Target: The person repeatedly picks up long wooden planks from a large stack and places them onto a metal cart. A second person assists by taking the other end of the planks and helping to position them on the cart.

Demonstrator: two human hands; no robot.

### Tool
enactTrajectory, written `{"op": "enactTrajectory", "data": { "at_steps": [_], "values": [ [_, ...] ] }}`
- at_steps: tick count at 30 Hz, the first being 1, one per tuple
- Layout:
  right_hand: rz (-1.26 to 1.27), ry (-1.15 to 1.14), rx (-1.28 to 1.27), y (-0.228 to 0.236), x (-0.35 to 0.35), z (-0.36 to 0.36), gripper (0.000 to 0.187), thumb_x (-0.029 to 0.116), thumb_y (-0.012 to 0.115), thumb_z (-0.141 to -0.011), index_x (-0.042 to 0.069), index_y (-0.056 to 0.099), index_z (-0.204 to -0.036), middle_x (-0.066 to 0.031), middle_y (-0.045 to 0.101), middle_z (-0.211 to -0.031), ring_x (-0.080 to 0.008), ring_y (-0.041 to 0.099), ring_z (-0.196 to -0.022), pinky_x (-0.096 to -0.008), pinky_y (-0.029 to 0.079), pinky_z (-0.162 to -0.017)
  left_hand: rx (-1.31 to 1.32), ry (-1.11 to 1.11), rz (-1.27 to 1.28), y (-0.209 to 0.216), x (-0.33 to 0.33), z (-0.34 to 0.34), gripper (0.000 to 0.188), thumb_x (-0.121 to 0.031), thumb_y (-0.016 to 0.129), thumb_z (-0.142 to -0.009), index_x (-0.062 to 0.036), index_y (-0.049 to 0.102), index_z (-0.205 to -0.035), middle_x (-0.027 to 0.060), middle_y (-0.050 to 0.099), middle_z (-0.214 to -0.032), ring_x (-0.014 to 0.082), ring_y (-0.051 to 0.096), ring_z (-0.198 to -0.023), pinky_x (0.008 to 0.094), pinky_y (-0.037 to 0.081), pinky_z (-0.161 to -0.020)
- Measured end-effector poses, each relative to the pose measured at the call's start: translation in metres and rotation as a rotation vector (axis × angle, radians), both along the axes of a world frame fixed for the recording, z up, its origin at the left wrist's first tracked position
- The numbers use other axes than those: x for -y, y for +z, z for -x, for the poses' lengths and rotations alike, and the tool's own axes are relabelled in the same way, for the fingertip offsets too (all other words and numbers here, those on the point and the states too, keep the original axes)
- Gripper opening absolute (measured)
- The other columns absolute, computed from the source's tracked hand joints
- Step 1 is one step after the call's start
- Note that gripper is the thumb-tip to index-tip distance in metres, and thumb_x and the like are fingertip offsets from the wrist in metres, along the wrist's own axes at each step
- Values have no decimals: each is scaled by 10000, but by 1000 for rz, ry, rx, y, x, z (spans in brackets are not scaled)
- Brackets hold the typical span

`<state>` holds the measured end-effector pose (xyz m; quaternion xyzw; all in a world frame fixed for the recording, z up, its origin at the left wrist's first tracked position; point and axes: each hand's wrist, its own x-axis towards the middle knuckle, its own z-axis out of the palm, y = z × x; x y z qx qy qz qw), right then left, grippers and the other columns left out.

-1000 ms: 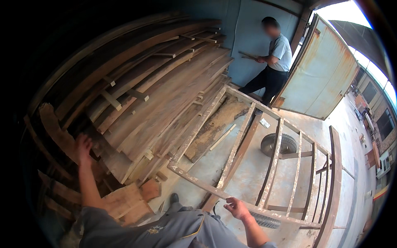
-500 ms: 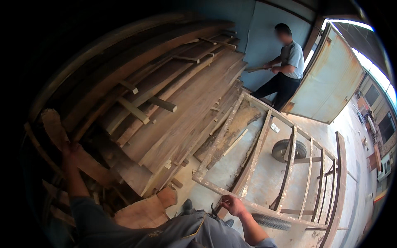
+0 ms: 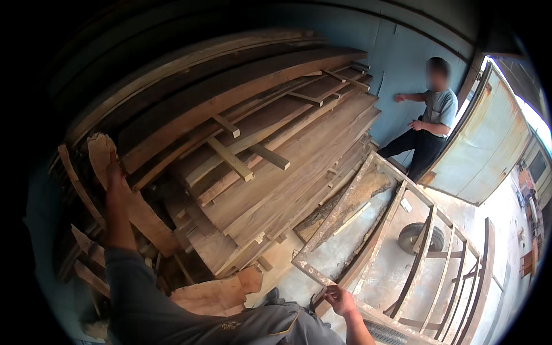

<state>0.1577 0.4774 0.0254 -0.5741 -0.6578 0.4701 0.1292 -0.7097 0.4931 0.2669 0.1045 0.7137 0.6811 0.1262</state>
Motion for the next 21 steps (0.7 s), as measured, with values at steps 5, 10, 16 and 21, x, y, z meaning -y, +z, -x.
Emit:
{"op": "enactTrajectory", "data": {
  "at_steps": [5, 10, 16, 21],
  "values": [
    [-13, 35, 54, -8, 7, -5, 430, 307, 764, -930, 22, 691, -1244, -152, 752, -1155, -255, 743, -1016, -377, 576, -903, 173, -313, -147, 37, -1, -4, 794, -665, 644, -933, -105, 525, -1484, 81, 608, -1415, 248, 606, -1241, 427, 514, -993],
    [14, 25, 51, -18, 9, -14, 469, 322, 768, -924, 0, 677, -1252, -157, 749, -1172, -256, 741, -1050, -362, 577, -929, 402, -425, -208, 40, -6, -12, 755, -606, 689, -930, -120, 527, -1485, 70, 579, -1478, 268, 569, -1332, 445, 490, -1084],
    [11, 14, 2, -48, 6, -29, 389, 287, 776, -903, 62, 728, -1216, -125, 758, -1152, -263, 749, -1020, -376, 587, -892, 514, -483, -222, 40, -14, -10, 721, -613, 665, -943, -149, 528, -1478, 68, 579, -1462, 269, 569, -1318, 456, 486, -1075],
    [55, -21, 57, -15, -6, -38, 472, 320, 779, -903, 56, 688, -1283, -115, 751, -1192, -260, 741, -1049, -380, 574, -936, 396, -407, -114, 40, -9, 5, 713, -634, 599, -979, -169, 486, -1507, 67, 548, -1476, 270, 543, -1326, 502, 481, -1046]
  ]
}}
